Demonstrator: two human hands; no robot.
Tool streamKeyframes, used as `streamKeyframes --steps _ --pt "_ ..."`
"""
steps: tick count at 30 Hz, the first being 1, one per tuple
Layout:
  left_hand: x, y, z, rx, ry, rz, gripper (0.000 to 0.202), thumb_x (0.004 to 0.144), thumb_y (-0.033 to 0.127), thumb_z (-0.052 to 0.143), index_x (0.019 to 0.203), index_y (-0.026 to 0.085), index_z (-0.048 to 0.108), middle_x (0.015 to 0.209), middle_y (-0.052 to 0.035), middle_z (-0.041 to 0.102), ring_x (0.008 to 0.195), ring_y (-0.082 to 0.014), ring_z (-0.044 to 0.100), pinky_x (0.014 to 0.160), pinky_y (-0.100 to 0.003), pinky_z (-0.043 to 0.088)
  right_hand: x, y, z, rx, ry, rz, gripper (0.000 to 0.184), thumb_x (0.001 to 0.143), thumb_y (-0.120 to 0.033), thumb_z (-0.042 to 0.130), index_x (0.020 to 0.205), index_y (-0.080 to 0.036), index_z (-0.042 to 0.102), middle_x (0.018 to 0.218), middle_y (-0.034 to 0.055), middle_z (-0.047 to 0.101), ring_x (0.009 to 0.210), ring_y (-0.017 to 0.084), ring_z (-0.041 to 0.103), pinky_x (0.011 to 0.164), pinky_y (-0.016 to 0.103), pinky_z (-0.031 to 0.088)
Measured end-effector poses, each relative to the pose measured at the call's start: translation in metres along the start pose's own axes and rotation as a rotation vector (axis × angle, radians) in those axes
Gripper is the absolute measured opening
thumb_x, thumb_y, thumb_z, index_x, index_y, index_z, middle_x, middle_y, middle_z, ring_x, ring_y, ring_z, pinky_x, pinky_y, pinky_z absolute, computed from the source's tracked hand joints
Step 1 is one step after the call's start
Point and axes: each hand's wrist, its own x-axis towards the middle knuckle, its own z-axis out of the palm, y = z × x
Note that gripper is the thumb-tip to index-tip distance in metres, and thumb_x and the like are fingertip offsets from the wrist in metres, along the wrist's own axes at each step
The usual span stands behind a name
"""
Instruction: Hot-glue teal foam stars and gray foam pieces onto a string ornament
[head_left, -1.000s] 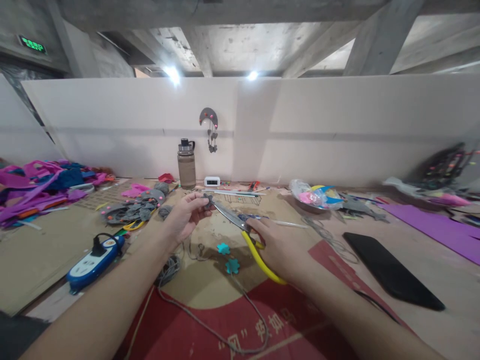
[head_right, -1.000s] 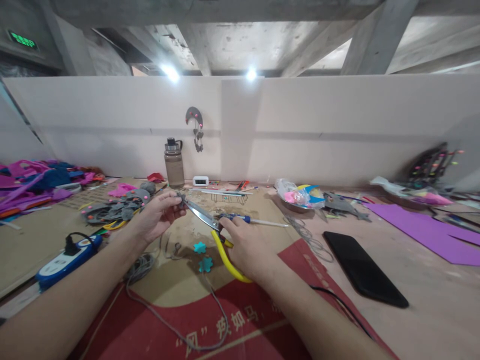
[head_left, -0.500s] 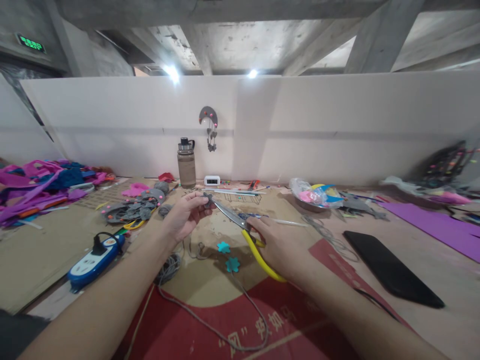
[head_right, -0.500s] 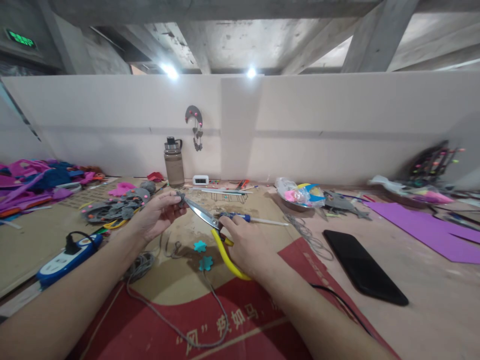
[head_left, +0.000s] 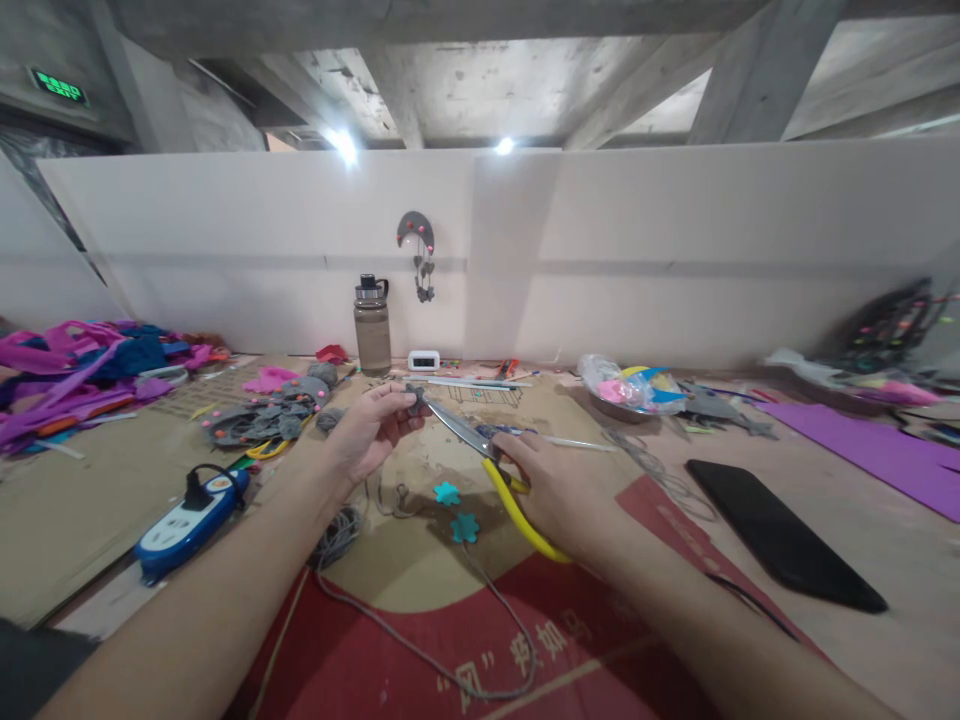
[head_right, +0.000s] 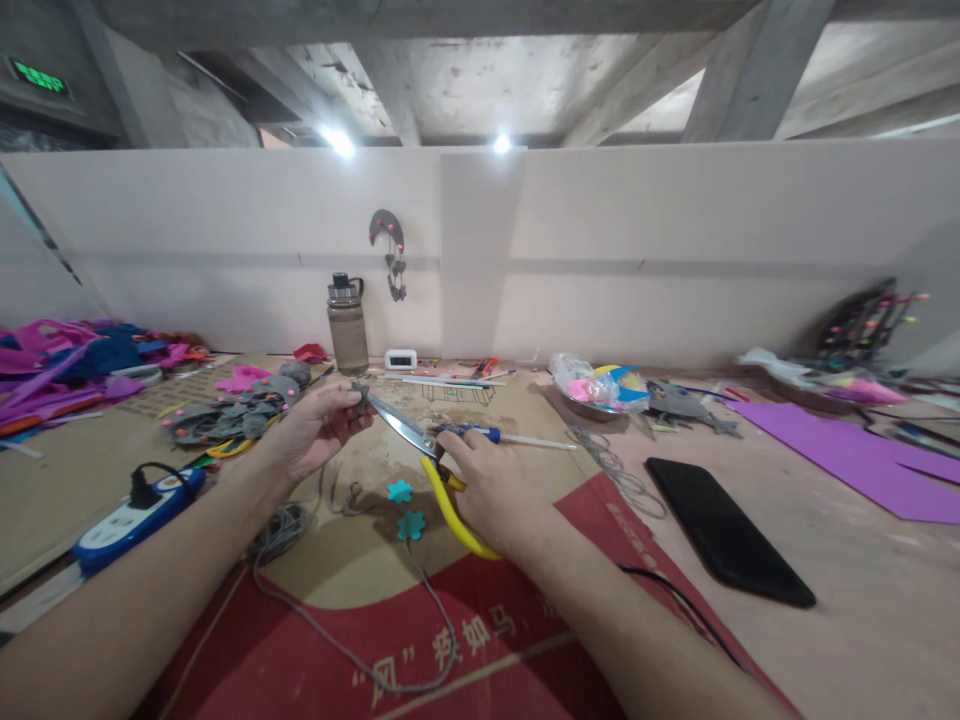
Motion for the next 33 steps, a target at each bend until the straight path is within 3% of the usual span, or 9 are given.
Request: streamKeyframes --steps 24,33 --pt "-0.0001 0.0003 -0.0028 -0.031 -0.047 -0.007 0.007 0.068 0.008 0.063 0.069 0.013 0.059 0.071 -0.0034 0.067 0.066 -0.0122 0.064 0.061 -0.021 0.051 -0.0003 -0.0049 -0.0029 0.027 -0.011 0.016 0.029 0.082 -0.015 0.045 0.109 -0.019 0.054 0.096 0.0089 0.061 0.085 0.020 0.057 0.071 0.027 0.041" --pt "0.0021 -0.0019 -0.0051 -0.095 -0.055 -0.046 0.005 0.069 0.007 0.061 0.072 0.010 0.063 0.071 -0.0050 0.066 0.065 -0.0125 0.063 0.061 -0.022 0.052 -0.0021 -0.0064 -0.0023 0.097 -0.001 0.013 0.035 0.076 -0.010 0.044 0.108 -0.020 0.056 0.096 0.0089 0.063 0.086 0.021 0.058 0.073 0.029 0.042"
